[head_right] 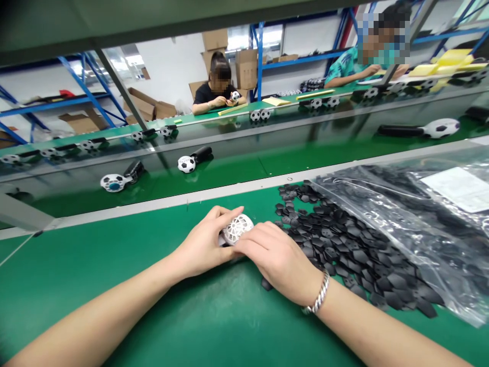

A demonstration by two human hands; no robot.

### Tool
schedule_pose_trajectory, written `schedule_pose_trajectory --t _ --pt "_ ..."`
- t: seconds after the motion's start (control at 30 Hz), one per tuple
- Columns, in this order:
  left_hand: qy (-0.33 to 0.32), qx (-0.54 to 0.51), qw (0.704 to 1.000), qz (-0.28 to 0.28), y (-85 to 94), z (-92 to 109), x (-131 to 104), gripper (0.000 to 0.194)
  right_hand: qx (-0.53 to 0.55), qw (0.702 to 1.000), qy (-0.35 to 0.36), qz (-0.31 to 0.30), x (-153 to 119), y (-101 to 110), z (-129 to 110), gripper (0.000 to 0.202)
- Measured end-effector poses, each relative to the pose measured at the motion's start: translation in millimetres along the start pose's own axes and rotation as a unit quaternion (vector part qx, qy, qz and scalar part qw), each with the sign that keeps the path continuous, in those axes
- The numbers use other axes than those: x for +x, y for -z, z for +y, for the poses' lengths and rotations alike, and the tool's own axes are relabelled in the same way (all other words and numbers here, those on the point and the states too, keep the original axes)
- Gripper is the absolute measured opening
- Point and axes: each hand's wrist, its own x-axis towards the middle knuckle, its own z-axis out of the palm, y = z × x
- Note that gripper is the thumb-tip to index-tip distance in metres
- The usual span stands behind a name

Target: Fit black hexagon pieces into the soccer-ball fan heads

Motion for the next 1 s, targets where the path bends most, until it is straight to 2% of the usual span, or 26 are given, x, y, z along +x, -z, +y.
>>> schedule_pose_trajectory --t 0.07,0.17,0.23,0.33,0.53,0.7,1.0 --pt "-0.005 -0.001 1.0 0.006 -0.5 0.3 -0.2 0.066 0.006 1.0 -0.014 0.023 1.7 -2.7 1.4 0.016" --pt "-0.006 -0.002 1.0 0.015 -0.4 1.3 -0.4 0.064 0.015 0.994 -0.092 0.061 2.5 -5.0 4.5 0.015" --pt "-0.003 0.002 1.0 0.019 0.2 2.4 -0.3 0.063 0.027 0.987 -0.151 0.051 2.2 -5.2 6.1 0.025" --pt "0.0 0.006 1.0 0.026 0.7 4.1 0.1 0.062 0.044 0.979 -0.198 -0.006 1.6 -4.1 6.7 0.036" --pt "0.013 0.01 0.999 0.035 0.2 6.3 0.5 0.058 0.041 0.979 -0.198 -0.025 2.1 -1.8 5.8 0.039" --pt "0.005 -0.023 1.0 0.018 1.4 3.6 0.4 0.066 0.05 0.978 -0.203 -0.021 3.4 -0.7 7.7 0.04" --pt "-0.003 -0.001 1.0 0.031 0.2 4.3 0.3 0.053 0.101 0.961 -0.255 -0.008 7.1 -4.9 4.8 0.033"
